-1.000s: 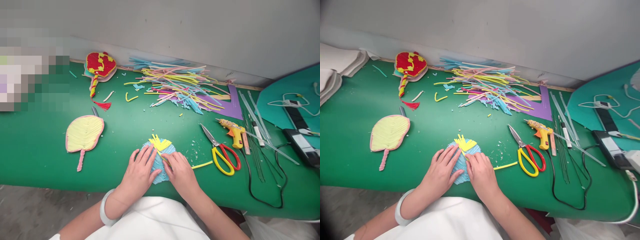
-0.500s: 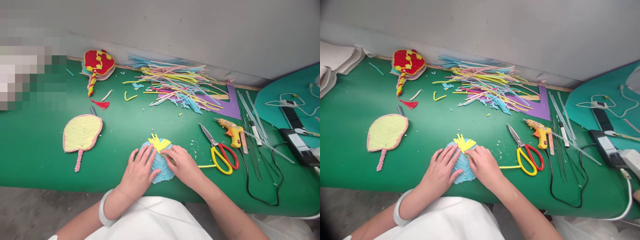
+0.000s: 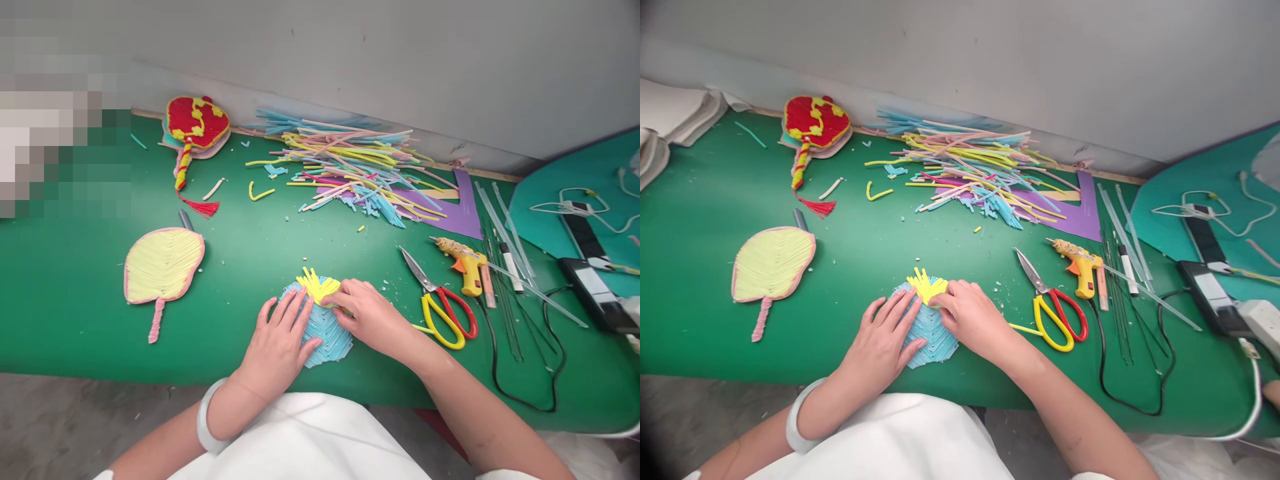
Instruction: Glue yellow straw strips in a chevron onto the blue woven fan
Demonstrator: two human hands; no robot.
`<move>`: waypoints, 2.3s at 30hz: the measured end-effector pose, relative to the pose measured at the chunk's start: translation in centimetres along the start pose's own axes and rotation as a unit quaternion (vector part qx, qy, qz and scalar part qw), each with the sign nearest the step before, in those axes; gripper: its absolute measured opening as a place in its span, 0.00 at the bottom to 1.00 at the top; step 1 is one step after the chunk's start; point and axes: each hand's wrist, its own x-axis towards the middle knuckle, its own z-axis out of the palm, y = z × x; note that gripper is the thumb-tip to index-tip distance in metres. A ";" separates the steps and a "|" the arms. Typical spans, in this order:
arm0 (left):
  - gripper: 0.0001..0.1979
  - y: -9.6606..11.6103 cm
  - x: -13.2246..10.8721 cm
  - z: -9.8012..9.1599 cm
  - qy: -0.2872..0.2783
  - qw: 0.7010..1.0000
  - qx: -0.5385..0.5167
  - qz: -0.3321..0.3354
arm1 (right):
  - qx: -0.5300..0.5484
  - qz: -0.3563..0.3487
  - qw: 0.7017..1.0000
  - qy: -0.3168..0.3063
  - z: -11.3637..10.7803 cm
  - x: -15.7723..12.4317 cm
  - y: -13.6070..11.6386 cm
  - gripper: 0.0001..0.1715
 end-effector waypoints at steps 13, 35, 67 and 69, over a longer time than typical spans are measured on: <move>0.27 0.0 0.1 0.0 0.007 1.000 0.022 0.007 | -0.063 -0.074 0.994 -0.047 -2.1 1.6 0.6 0.13; 0.27 -0.1 0.0 0.1 -0.003 1.000 0.007 0.002 | -0.089 -0.183 0.974 0.100 0.4 1.7 3.3 0.22; 0.21 0.1 0.2 0.0 0.008 1.000 0.017 0.013 | -0.034 -0.047 0.991 0.117 -0.2 0.5 6.0 0.06; 0.21 0.1 0.2 0.0 0.011 1.000 0.019 0.015 | -0.044 -0.049 0.990 0.122 -0.2 0.6 6.0 0.06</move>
